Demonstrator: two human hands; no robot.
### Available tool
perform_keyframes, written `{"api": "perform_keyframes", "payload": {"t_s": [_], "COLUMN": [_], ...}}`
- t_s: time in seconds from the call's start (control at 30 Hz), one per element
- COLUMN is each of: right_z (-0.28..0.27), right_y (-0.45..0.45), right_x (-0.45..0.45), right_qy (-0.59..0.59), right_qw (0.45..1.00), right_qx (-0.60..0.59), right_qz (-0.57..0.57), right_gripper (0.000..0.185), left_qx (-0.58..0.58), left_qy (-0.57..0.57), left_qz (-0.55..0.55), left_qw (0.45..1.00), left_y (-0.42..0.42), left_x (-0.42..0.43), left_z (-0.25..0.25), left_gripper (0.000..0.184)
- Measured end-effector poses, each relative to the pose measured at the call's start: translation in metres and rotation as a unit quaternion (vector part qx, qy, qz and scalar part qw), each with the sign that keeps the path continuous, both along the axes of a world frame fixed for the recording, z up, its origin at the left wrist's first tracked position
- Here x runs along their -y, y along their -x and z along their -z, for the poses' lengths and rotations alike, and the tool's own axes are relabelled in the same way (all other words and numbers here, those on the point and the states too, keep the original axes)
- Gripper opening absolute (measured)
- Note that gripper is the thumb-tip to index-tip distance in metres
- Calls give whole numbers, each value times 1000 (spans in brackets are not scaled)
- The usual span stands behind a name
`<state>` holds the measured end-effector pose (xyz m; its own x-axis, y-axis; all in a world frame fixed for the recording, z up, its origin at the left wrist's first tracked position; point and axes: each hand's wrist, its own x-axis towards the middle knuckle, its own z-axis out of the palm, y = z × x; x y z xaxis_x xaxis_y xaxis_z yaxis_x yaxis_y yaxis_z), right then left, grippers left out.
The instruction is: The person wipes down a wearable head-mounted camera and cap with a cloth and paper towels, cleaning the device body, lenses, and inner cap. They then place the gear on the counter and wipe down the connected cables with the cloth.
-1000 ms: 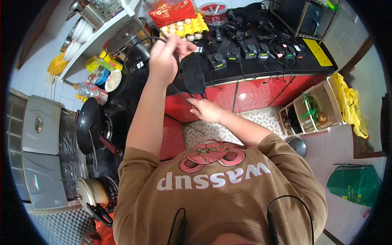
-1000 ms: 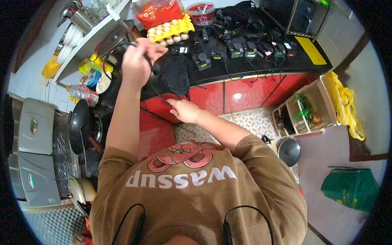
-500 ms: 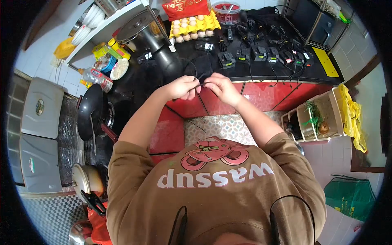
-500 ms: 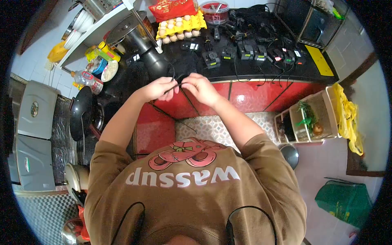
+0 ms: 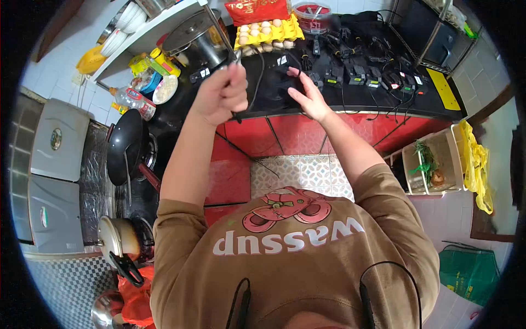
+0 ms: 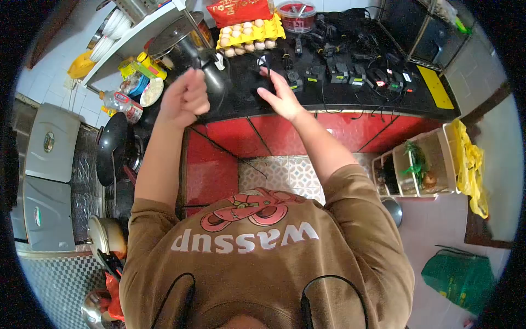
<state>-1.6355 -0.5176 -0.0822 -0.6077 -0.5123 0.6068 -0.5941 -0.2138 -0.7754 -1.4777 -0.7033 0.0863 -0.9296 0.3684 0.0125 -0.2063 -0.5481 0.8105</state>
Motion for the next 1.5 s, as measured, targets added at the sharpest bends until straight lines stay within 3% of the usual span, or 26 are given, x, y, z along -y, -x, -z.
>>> {"api": "perform_keyframes", "payload": {"t_s": [0.13, 0.23, 0.27, 0.37, 0.4, 0.5, 0.53, 0.63, 0.77, 0.93, 1.03, 1.17, 1.2, 1.23, 1.37, 1.5], "right_z": [-14, -15, -17, -20, -22, -57, -70, -111, -139, -131, -147, -155, -157, -160, -167, -161], "right_y": [1, -1, 0, 4, 7, 8, 5, -7, -26, -46, -76, -106, -110, -113, -127, -131], "right_x": [7, 25, 29, 40, 43, 40, 37, 28, 26, 29, 9, -5, -9, -14, -32, -45], "right_qy": [-59, -6, -5, -71, -72, -69, -70, -20, -106, -191, -251, -247, -249, -248, -257, -257], "right_qw": [996, 994, 994, 956, 955, 991, 991, 985, 978, 938, 917, 896, 896, 894, 891, 904], "right_qx": [-67, 95, 94, 238, 236, -85, -84, 106, -10, -21, -163, -283, -282, -290, -307, -294], "right_qz": [7, -55, -59, -157, -162, -75, -78, -137, -179, -287, -263, -237, -236, -233, -214, -175], "right_gripper": [61, 68, 68, 68, 68, 52, 52, 34, 23, 19, 16, 15, 15, 15, 16, 17], "left_qx": [-82, -145, -147, -168, -170, -144, -145, -156, -155, -110, -37, 49, 34, 17, 156, 58], "left_qy": [-16, -71, -69, -249, -248, -326, -327, -345, -407, -437, -421, -400, -212, -16, 16, 6], "left_qz": [-45, -51, -55, 8, 3, 24, 21, 97, 36, 23, -20, -116, -139, -157, -182, -203], "left_qw": [996, 985, 985, 954, 954, 934, 934, 920, 900, 893, 906, 908, 967, 987, 971, 977], "left_y": [4, 8, 9, 8, 4, -15, -19, -30, -31, -20, -1, 23, 24, 24, 2, -8], "left_x": [7, 13, 14, 18, 20, 22, 21, 18, 11, -5, 3, 1, -4, -8, -38, -45], "left_z": [-37, -54, -57, -65, -70, -94, -101, -121, -128, -128, -103, -50, -34, -21, -3, -7], "left_gripper": [33, 30, 30, 29, 29, 30, 30, 22, 9, 7, 14, 9, 9, 11, 11, 12]}}
